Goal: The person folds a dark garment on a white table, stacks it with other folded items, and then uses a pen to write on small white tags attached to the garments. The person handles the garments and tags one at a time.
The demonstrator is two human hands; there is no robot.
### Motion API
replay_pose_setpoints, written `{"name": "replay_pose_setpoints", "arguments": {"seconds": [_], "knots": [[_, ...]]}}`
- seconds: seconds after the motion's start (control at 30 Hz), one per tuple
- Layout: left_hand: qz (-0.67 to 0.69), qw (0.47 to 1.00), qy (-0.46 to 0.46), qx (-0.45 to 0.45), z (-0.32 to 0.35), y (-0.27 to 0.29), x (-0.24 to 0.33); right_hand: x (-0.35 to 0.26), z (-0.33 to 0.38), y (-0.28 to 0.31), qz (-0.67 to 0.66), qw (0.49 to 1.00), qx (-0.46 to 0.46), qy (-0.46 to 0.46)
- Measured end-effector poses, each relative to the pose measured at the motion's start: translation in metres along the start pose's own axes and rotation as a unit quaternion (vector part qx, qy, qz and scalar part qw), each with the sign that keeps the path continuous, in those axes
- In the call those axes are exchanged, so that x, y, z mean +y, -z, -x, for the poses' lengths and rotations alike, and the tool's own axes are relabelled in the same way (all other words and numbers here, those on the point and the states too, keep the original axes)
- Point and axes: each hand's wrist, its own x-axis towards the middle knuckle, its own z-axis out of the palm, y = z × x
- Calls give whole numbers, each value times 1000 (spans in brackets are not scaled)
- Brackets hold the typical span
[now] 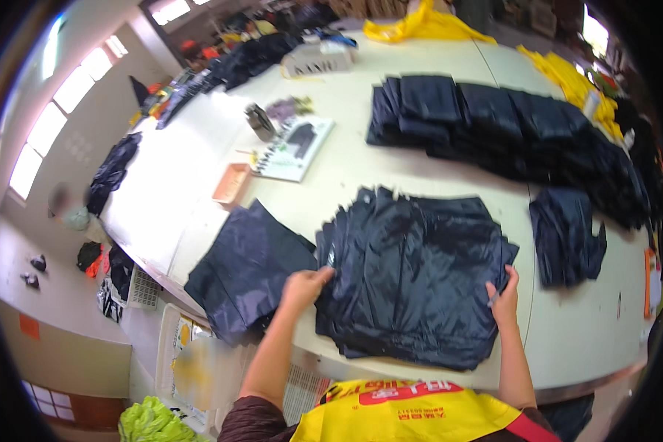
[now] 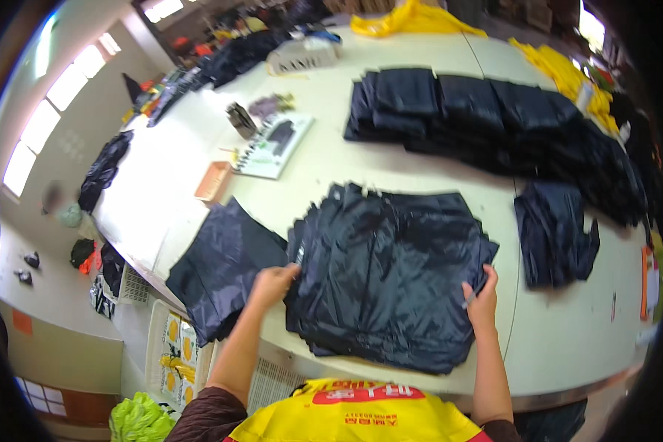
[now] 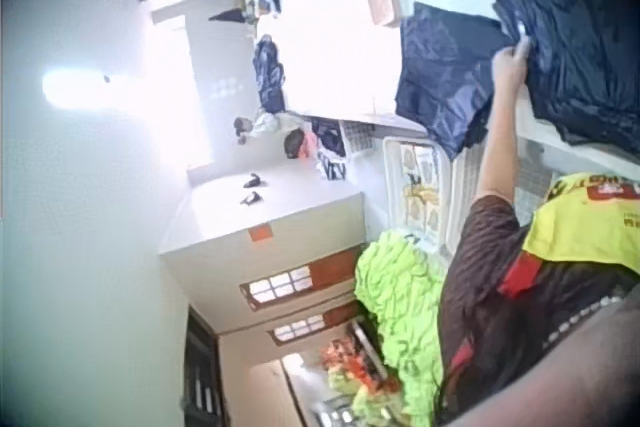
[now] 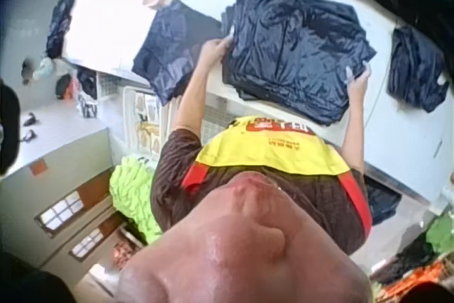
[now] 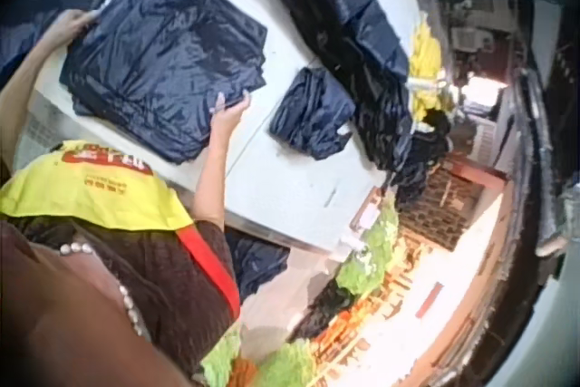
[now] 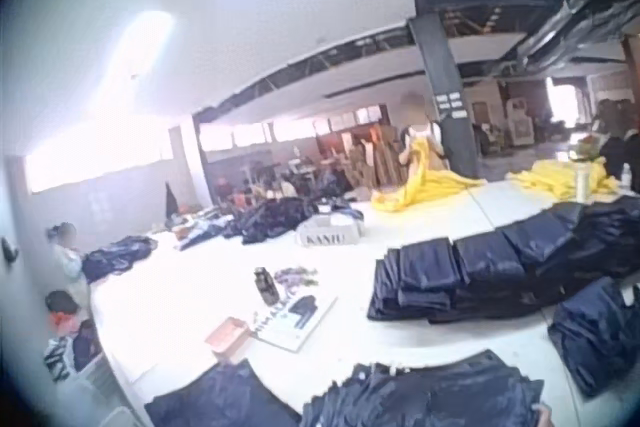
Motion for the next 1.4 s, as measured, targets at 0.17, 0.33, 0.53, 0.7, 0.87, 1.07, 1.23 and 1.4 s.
{"name": "replay_pose_setpoints", "arguments": {"seconds": [0.17, 0.33, 0.53, 0.7, 0.87, 1.07, 1.23, 1.4], "knots": [[12, 1000, -26, -5, -39, -32, -18, -23, -36, -1, 43, 994, -88, -41], [119, 992, -33, -5, -25, -39, -8, -3, -67, -2, 241, 968, -66, -8], [-6, 1000, -28, 4, -15, -41, 22, 31, -83, -18, 36, 998, -50, 22], [193, 970, -87, -115, 15, -51, 52, 57, -78, 8, 48, 996, -59, 54], [246, 954, -82, -152, 33, -106, 36, 48, -101, 48, 109, 989, -92, 46], [-49, 993, -39, -96, 32, -70, 47, 3, -102, 59, 175, 977, 13, 120], [-15, 962, -237, 133, 13, -36, 117, -82, -92, 4, -137, 970, 33, 196], [-122, 912, -366, 141, -13, -77, 189, -129, -105, -62, -420, 895, -105, 105]]}}
